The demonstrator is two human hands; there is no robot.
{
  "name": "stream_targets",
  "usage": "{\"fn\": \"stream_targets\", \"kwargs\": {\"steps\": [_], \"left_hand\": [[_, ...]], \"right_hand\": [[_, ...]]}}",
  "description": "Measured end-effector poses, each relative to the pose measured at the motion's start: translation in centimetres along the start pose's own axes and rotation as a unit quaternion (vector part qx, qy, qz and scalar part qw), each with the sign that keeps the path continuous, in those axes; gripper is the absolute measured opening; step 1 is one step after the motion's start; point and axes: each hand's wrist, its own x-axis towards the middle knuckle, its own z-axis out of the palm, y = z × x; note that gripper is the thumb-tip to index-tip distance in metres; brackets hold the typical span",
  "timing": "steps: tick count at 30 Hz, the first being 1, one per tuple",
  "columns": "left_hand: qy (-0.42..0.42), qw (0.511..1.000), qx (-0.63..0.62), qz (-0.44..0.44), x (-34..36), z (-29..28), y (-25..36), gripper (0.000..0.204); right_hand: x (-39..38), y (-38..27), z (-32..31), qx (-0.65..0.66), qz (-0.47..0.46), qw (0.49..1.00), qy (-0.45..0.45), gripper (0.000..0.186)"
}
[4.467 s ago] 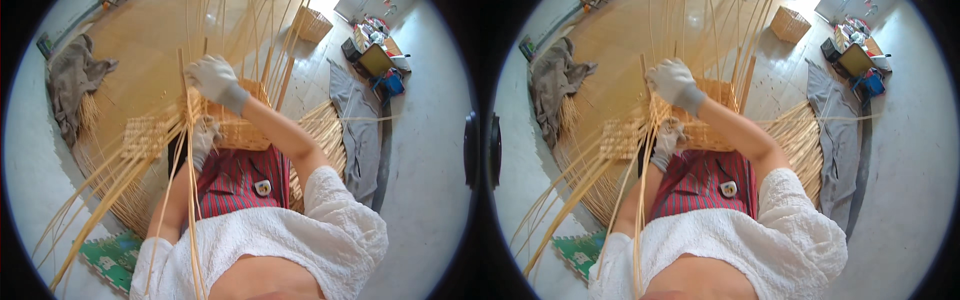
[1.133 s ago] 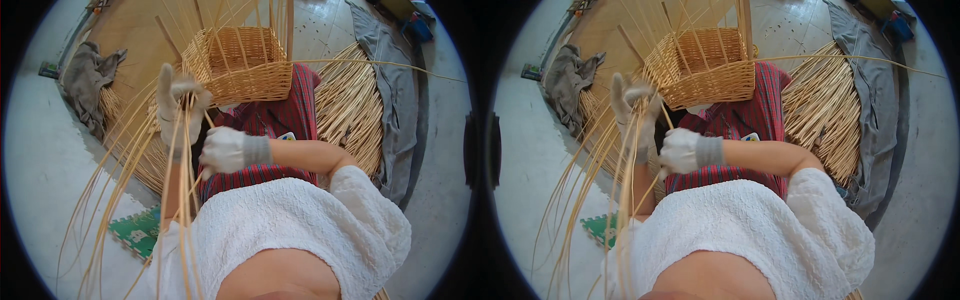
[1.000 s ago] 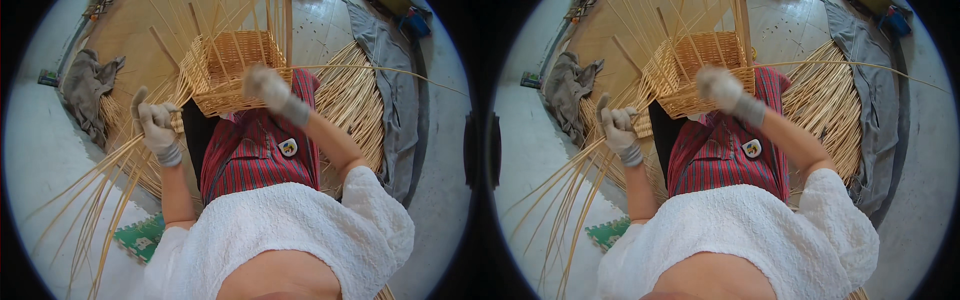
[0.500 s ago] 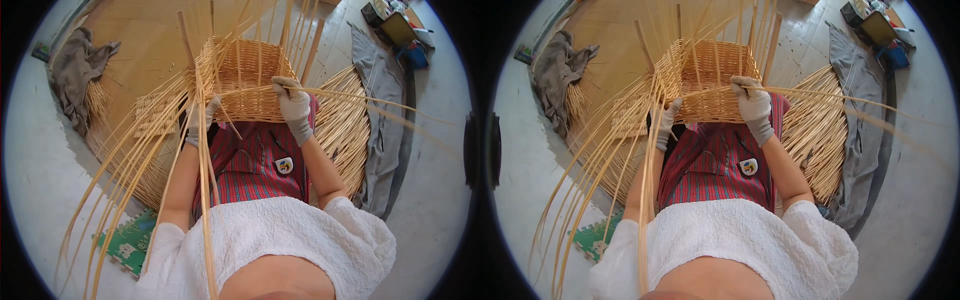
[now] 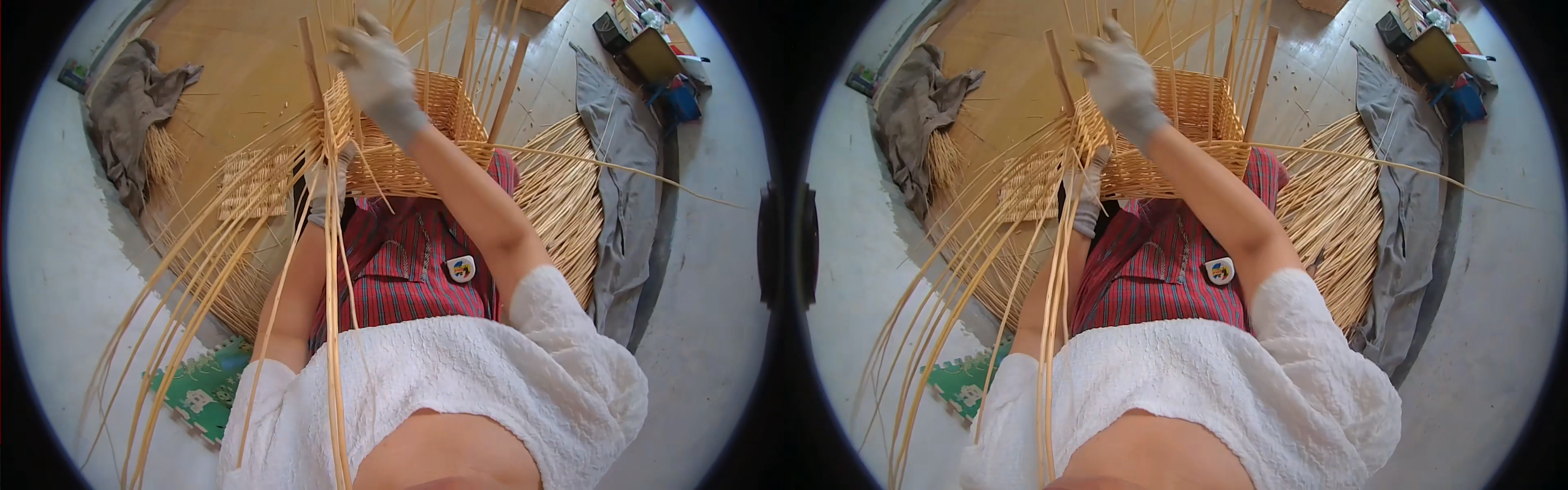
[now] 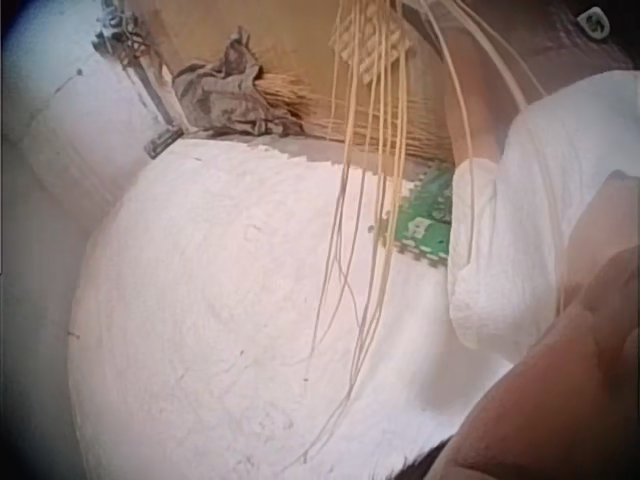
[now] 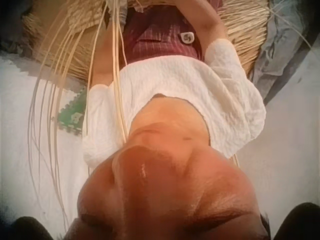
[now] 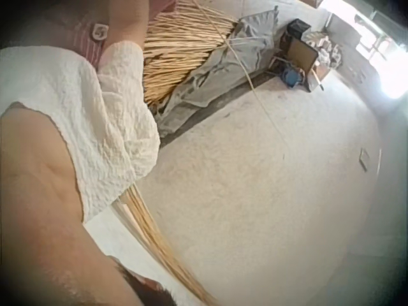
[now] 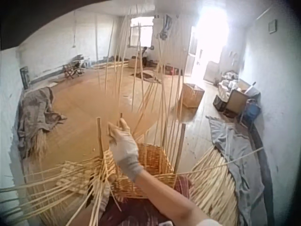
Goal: The person weaves a basket by hand using thin wooden strips. They interlace the strips through vertical stakes, periodically rotate the basket, and use a small hammer to tighten the weave. The basket grows in height as the person continues weaving.
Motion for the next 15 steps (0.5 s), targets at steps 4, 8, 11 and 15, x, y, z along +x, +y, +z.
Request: {"fn": "stream_targets", "kwargs": {"steps": [4,8,11,15], "left_hand": [[-0.011,0.991,-0.020,-0.130,0.4,-1.3,0.0,0.057],[-0.019,0.968,-0.114,-0.223,0.9,-0.6,-0.4,0.040],[0.017,0.983,-0.076,-0.165,0.2,-0.8,-1.6,0.037],[0.137,0.986,-0.088,-0.027,-5.5,1.0,-0.3,0.040]], "right_hand": [[1.1,-0.3,1.1,0.017,0.072,0.994,-0.085,0.074],[-11.3,5.8,-4.9,0.467,0.188,0.864,0.015,0.049],[-17.8,8.5,-4.9,0.590,0.157,0.787,0.087,0.031],[-19.7,8.6,-9.0,0.382,0.359,0.846,0.098,0.021]]}}
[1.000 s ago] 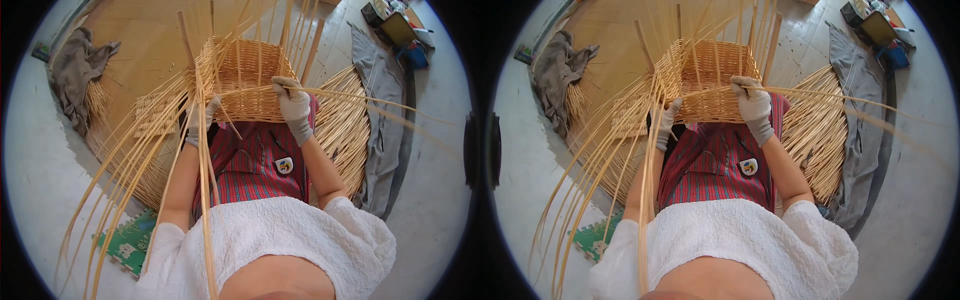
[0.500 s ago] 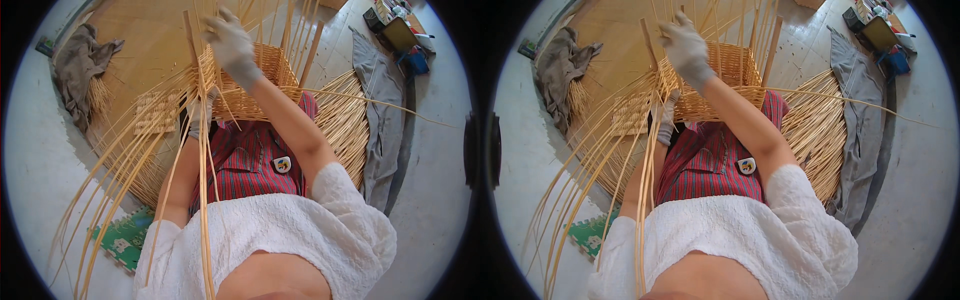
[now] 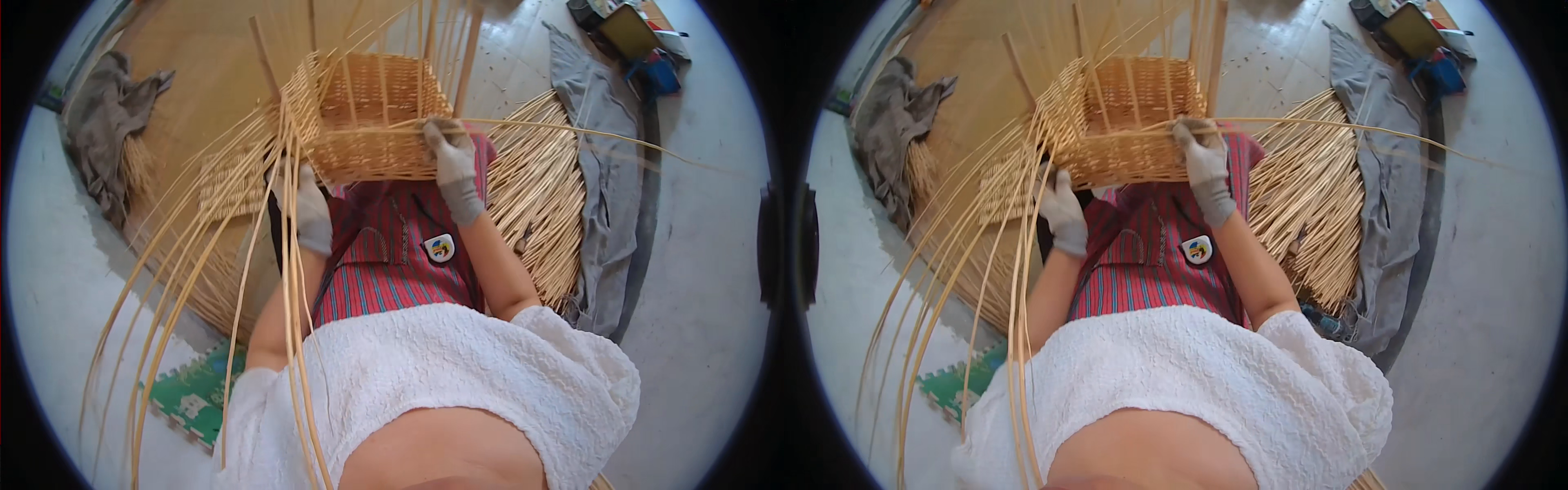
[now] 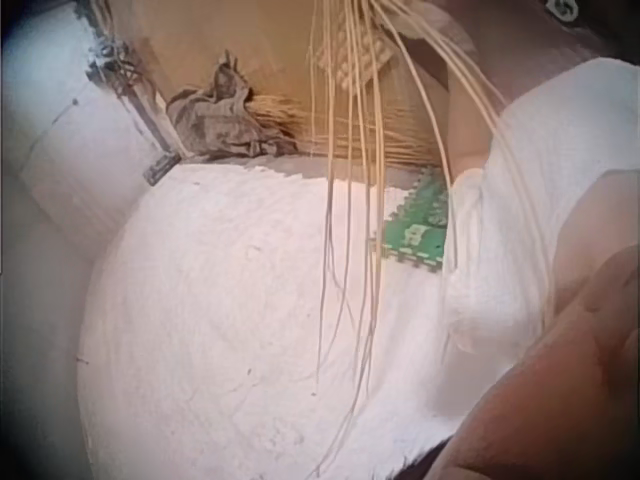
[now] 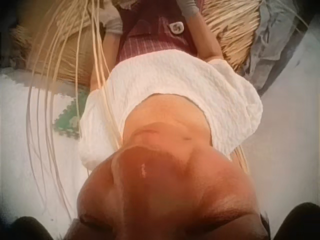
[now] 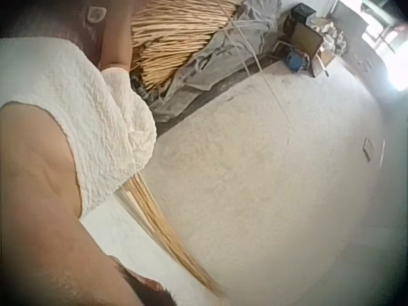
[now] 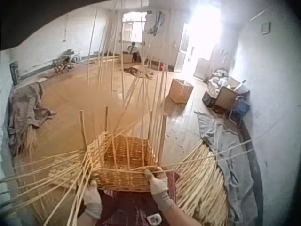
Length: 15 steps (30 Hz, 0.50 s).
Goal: The person weaves a basket by hand using thin wooden strips. They interlace the strips through vertical stakes, periodically rotate the basket, and use a small hammer to tighten the weave. The basket grows in height as the person continues weaving.
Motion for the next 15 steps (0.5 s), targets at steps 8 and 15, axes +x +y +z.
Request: {"fn": "stream_targets", "kwargs": {"steps": [8,15], "left_hand": [[-0.336,0.887,0.267,-0.170,3.9,7.2,5.5,0.022],[-0.296,0.905,0.220,-0.212,4.3,7.0,4.1,0.026]], "right_hand": [[3.4,-2.2,5.0,-0.132,-0.253,0.958,-0.010,0.025],[6.9,-4.0,3.4,-0.171,-0.279,0.939,-0.107,0.032]]}}
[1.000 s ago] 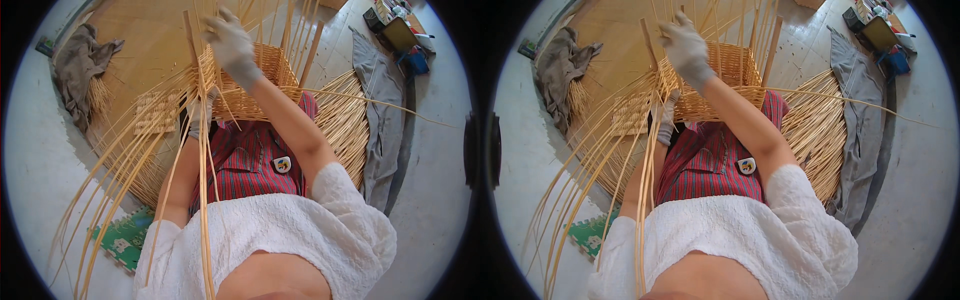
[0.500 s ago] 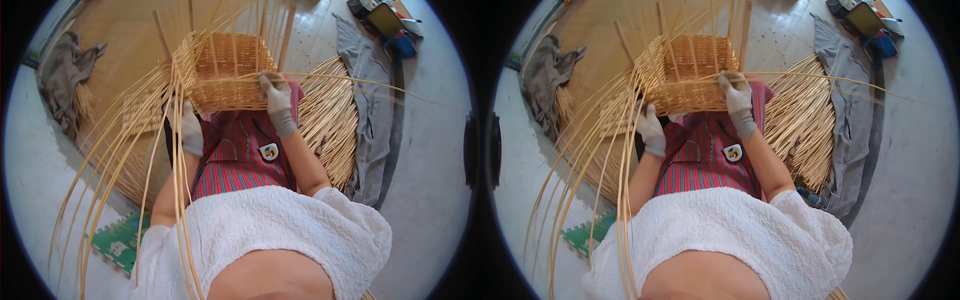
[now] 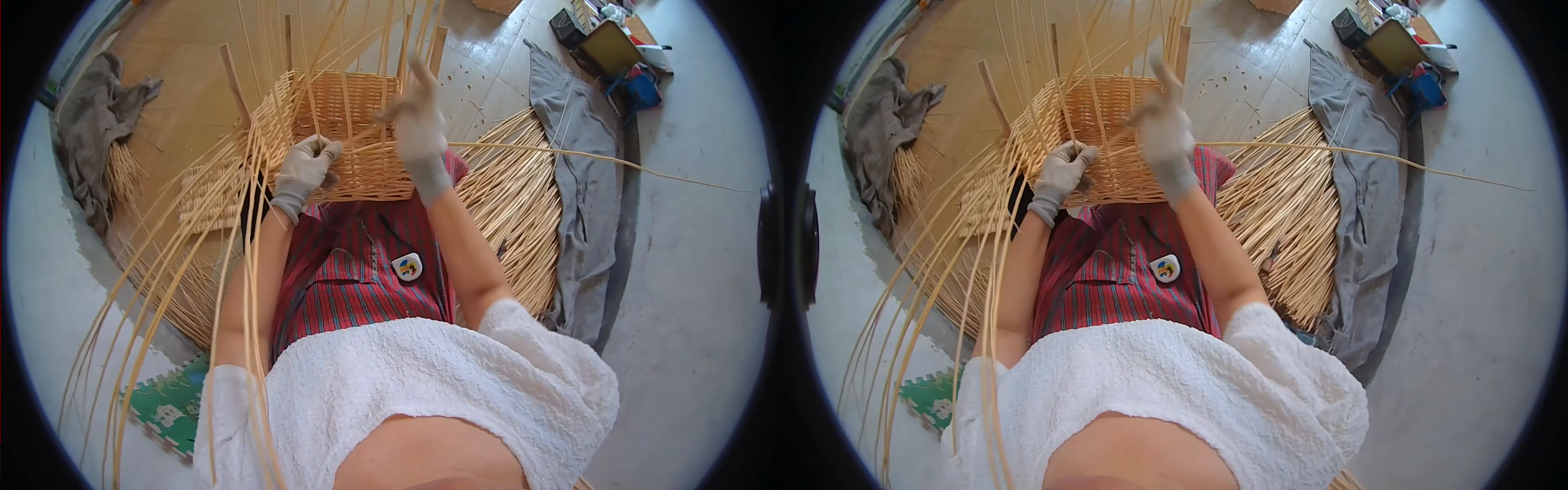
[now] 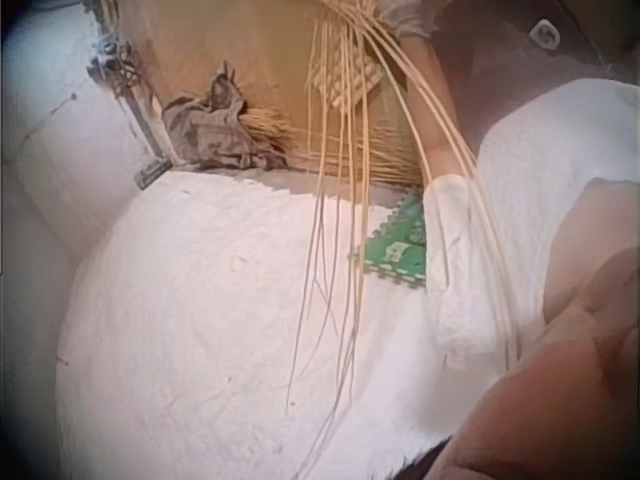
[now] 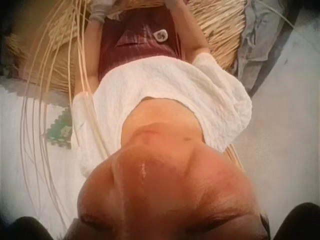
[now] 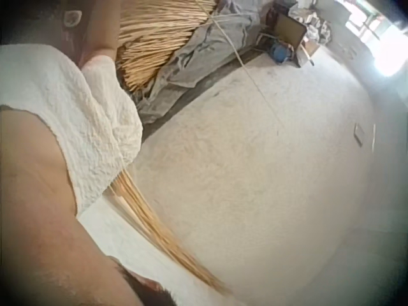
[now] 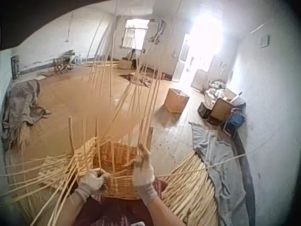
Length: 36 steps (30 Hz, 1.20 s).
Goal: The person weaves a basket by hand using thin wooden strips. They interlace the strips through vertical stakes, periodically rotate the basket, and use a small hammer to tighten the weave. The basket grows in height as the person continues weaving.
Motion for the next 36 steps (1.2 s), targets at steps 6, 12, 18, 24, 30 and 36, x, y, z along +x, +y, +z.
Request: {"fn": "stream_targets", "kwargs": {"steps": [6,12,18,24,30,36], "left_hand": [[0.096,0.971,0.184,0.119,2.3,0.4,2.9,0.035],[0.227,0.947,0.079,0.213,0.0,2.6,3.8,0.039],[-0.067,0.986,0.125,0.082,-0.8,7.2,5.0,0.025],[-0.023,0.949,0.297,0.106,1.0,9.8,4.2,0.033],[-0.094,0.964,0.233,0.081,1.7,9.0,3.8,0.038],[0.072,0.946,0.177,0.263,-3.2,10.9,1.0,0.089]], "right_hand": [[-5.9,-2.9,-3.4,0.275,0.211,0.936,0.068,0.021],[-5.6,-2.6,-5.2,0.199,0.154,0.961,0.112,0.019],[-3.4,-2.8,-9.3,0.139,0.240,0.951,0.134,0.028],[7.6,-2.1,-5.1,-0.246,-0.043,0.968,0.030,0.051],[-1.2,3.8,-12.2,0.183,0.162,0.920,0.305,0.040],[-7.2,-5.2,-6.4,0.096,0.023,0.988,0.121,0.041]]}}
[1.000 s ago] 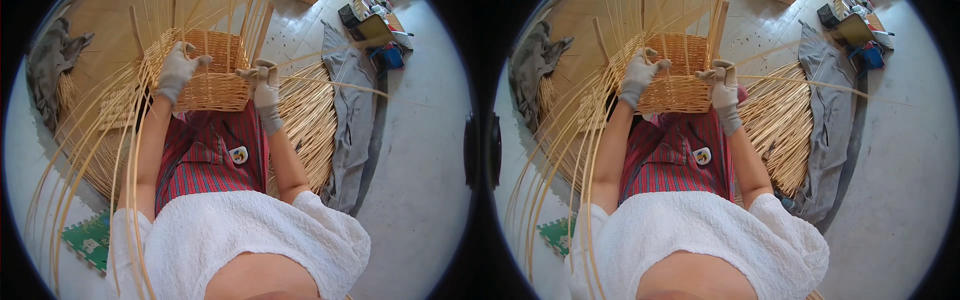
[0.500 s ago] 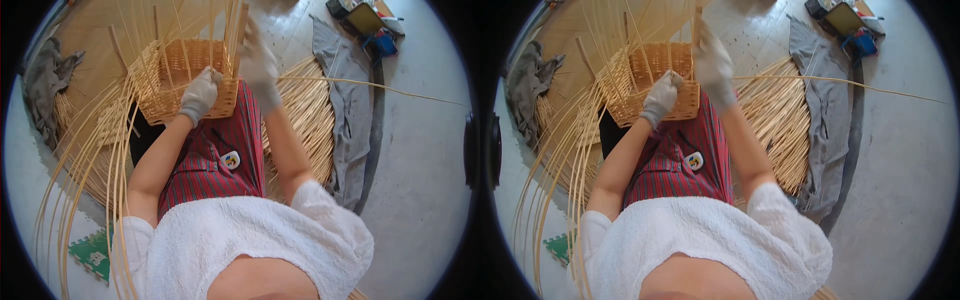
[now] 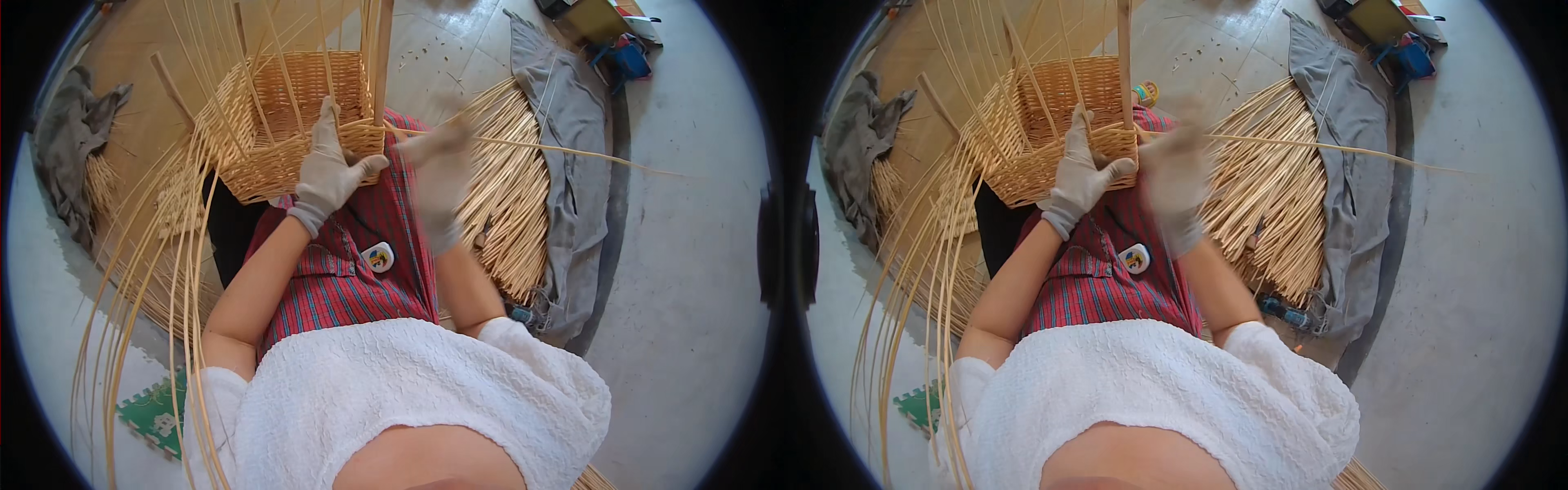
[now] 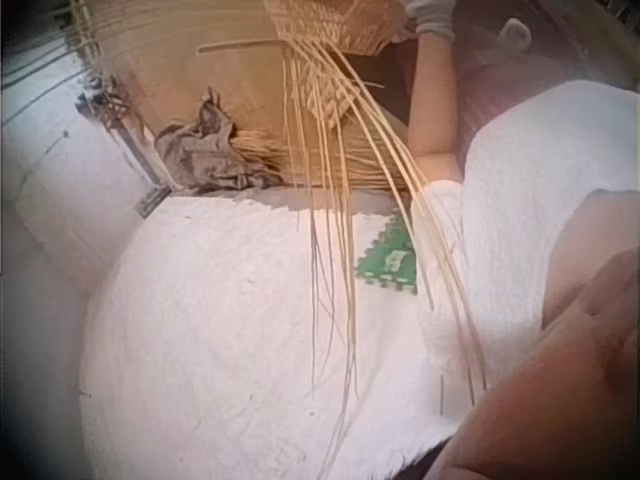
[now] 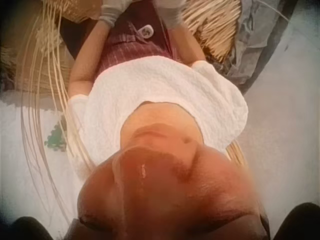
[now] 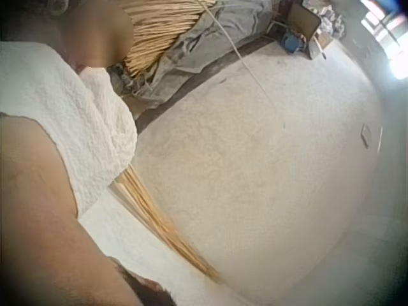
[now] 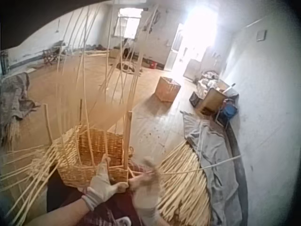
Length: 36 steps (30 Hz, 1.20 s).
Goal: The person weaves a basket by hand using thin wooden strips. They interlace the strips through vertical stakes, periodically rotate the basket, and use a small hammer to tighten the weave. The basket grows in height as the person continues weaving.
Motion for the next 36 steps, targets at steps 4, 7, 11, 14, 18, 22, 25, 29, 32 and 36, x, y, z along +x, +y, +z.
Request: {"fn": "stream_targets", "kwargs": {"steps": [4,7,11,14,18,22,25,29,32,36], "left_hand": [[0.081,0.991,-0.093,0.052,-1.8,3.0,-7.2,0.072],[0.028,0.932,-0.361,-0.021,0.7,-0.4,-3.4,0.039],[0.019,0.864,-0.492,-0.103,1.0,-5.5,-5.5,0.032],[-0.017,0.938,-0.339,-0.071,3.5,-7.6,-2.2,0.034],[-0.036,0.998,0.033,0.050,10.4,-5.9,4.4,0.041],[-0.024,0.998,-0.054,0.036,17.1,-1.6,5.9,0.044],[-0.075,0.982,-0.162,0.057,16.6,1.4,3.7,0.038],[-0.015,0.957,-0.253,0.138,4.8,1.3,1.8,0.024],[-0.061,0.986,-0.155,0.028,-4.5,-6.5,-6.7,0.031],[0.227,0.964,0.135,-0.007,-8.8,-13.4,-12.7,0.033]], "right_hand": [[-2.3,-1.4,9.2,-0.193,-0.116,0.956,-0.187,0.028],[4.0,4.0,5.8,-0.105,0.040,0.992,-0.060,0.034],[7.5,2.6,0.7,-0.302,0.248,0.893,-0.223,0.049],[7.0,1.5,1.4,-0.442,0.198,0.837,-0.255,0.049],[4.4,4.9,2.9,-0.516,0.095,0.843,-0.118,0.039],[4.3,6.3,4.7,-0.560,0.083,0.823,-0.052,0.037],[5.1,6.9,5.1,-0.545,0.096,0.830,-0.066,0.035],[6.2,10.7,1.1,-0.507,0.082,0.849,-0.128,0.039],[4.8,2.4,5.7,-0.479,0.094,0.873,-0.005,0.041],[1.5,0.9,11.6,-0.038,-0.028,0.997,-0.065,0.047]]}}
